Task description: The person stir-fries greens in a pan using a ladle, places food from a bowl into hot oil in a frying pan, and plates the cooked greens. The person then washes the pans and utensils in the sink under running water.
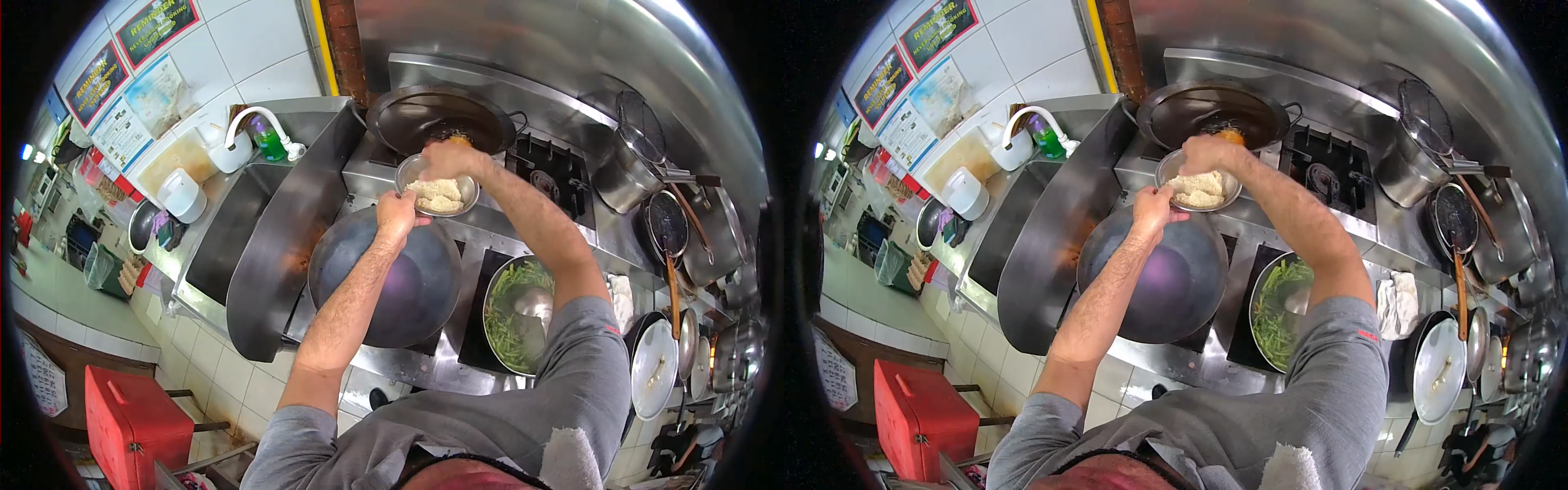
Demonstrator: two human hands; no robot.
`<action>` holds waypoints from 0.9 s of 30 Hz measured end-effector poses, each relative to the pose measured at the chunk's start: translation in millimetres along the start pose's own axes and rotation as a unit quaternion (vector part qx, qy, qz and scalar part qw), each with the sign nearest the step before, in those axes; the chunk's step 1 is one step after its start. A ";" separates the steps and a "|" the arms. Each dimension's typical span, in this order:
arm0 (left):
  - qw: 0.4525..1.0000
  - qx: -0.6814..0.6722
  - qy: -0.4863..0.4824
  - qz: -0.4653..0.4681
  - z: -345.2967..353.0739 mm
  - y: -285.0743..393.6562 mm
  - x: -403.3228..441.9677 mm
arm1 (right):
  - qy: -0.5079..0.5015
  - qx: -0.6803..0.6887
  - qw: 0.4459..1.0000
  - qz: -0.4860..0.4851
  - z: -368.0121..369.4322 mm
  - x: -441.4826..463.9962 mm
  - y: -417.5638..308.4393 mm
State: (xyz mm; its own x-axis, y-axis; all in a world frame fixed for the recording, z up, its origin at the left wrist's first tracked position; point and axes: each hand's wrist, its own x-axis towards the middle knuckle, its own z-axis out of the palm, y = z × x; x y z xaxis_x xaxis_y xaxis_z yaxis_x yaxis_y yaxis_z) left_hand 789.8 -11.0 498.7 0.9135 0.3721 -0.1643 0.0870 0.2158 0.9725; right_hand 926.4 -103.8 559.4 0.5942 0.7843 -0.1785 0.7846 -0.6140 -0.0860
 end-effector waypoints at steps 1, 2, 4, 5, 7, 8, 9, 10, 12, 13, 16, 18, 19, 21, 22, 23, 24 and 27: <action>1.000 -0.002 -0.003 0.000 2.9 -0.4 -2.4 | -0.013 0.038 0.999 0.015 -1.2 -13.1 -8.5; 1.000 -0.022 -0.003 0.003 6.2 -1.3 -5.2 | -0.013 0.036 0.999 0.017 -0.9 -25.2 -14.5; 0.999 -0.043 -0.006 0.006 12.6 -0.3 -12.6 | 0.031 0.065 0.996 0.059 -1.2 -42.9 -23.0; 0.999 -0.038 -0.008 0.007 15.4 1.2 -17.8 | 0.035 0.082 0.993 0.074 0.3 -42.9 -21.1; 0.999 -0.034 -0.013 0.010 19.5 0.8 -22.4 | 0.055 0.112 0.990 0.060 3.5 -46.7 -14.7; 0.999 -0.041 -0.018 0.004 21.1 -2.0 -21.1 | 0.074 0.143 0.986 0.042 3.4 -47.4 -10.8; 0.999 -0.049 -0.022 -0.002 21.9 -3.6 -19.5 | 0.076 0.140 0.986 0.042 2.8 -45.4 -7.7; 0.999 -0.049 -0.022 0.000 22.2 -2.8 -19.0 | 0.050 0.148 0.986 0.055 0.6 -43.2 -6.3; 0.998 -0.065 -0.021 -0.011 22.3 -3.2 -17.3 | 0.023 0.157 0.985 0.066 -3.5 -39.5 0.3; 0.998 -0.064 -0.019 -0.010 21.9 -2.3 -16.6 | 0.051 0.189 0.979 0.057 -7.8 -38.8 3.4; 0.997 -0.071 0.008 0.001 19.7 -0.4 -12.9 | 0.115 0.330 0.937 0.020 -22.3 -24.3 21.4; 0.998 -0.058 -0.008 0.005 15.3 -0.8 -7.8 | 0.183 0.370 0.911 0.013 -31.6 -4.6 37.5; 0.998 -0.057 -0.006 0.005 13.5 -1.2 -6.9 | 0.212 0.363 0.907 0.020 -37.0 1.8 42.1; 0.999 -0.037 0.005 -0.002 8.9 -3.9 -7.6 | 0.283 0.269 0.919 0.052 -44.7 14.7 49.0; 0.999 -0.035 0.008 -0.002 6.4 -5.0 -8.6 | 0.282 0.272 0.919 0.049 -42.4 23.0 54.8; 0.999 -0.033 0.010 -0.002 3.7 -6.0 -10.5 | 0.286 0.255 0.920 0.087 -36.0 31.6 62.0; 0.999 -0.031 0.012 -0.001 1.0 -7.1 -12.7 | 0.289 0.237 0.919 0.125 -28.2 38.7 69.0; 1.000 -0.002 0.021 0.001 -7.7 -4.3 -21.9 | 0.225 0.199 0.935 0.187 -1.5 57.4 92.7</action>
State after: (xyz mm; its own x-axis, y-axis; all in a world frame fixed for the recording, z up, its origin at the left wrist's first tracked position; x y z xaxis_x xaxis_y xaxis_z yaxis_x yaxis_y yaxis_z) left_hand 766.3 -13.1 496.8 0.8964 0.4098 -0.1689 0.0831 0.2188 0.9722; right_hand 1033.5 -115.7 542.6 0.8988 0.4106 0.1534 0.4315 -0.7677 -0.4738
